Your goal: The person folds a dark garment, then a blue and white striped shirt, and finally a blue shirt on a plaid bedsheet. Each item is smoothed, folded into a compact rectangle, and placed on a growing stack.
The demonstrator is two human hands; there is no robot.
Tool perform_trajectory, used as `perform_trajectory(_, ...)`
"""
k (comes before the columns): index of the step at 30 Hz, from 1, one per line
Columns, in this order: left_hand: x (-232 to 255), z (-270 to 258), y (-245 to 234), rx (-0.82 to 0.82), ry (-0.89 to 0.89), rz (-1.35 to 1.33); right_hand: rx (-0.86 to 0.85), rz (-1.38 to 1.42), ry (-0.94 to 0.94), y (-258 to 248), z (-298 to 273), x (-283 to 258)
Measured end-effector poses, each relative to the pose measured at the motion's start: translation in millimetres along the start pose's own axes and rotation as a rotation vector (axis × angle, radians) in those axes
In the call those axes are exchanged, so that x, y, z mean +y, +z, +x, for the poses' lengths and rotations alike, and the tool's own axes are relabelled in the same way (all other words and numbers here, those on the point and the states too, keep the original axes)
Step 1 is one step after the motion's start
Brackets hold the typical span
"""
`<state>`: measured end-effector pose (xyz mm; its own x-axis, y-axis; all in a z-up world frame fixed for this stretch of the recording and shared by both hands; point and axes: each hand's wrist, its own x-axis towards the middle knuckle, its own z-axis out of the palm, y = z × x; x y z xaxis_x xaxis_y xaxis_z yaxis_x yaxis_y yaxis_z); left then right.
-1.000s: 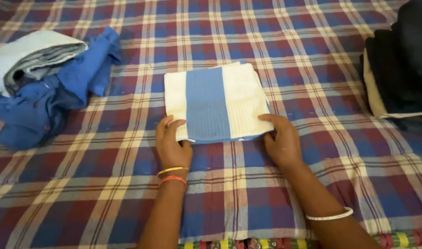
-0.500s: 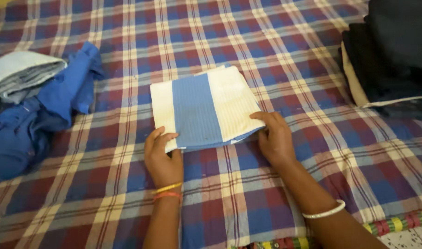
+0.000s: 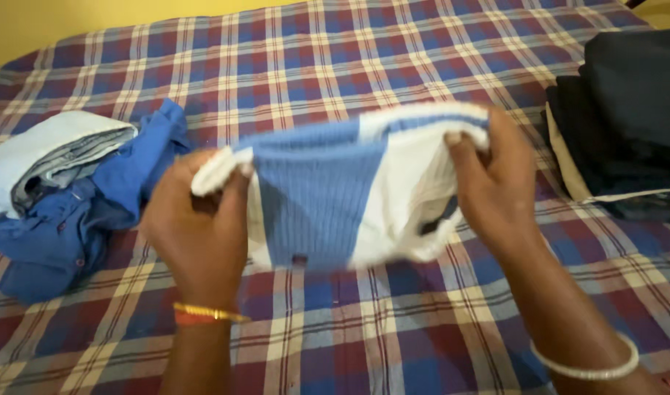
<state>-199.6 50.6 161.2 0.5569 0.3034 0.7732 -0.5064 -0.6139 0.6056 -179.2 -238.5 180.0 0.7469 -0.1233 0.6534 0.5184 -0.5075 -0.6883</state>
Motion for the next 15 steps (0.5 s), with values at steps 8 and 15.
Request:
perform_trajectory(8,-95.0,38.6,78.6,-0.184,-0.102,0.339,-0.226,-0.224,0.498,79.9,71.4,125.5)
perform_trajectory(15,-109.7,-58.6,119.9,-0.768,-0.208,0.575,-0.377,-0.316,0.148,118.2,-18.0,156.5)
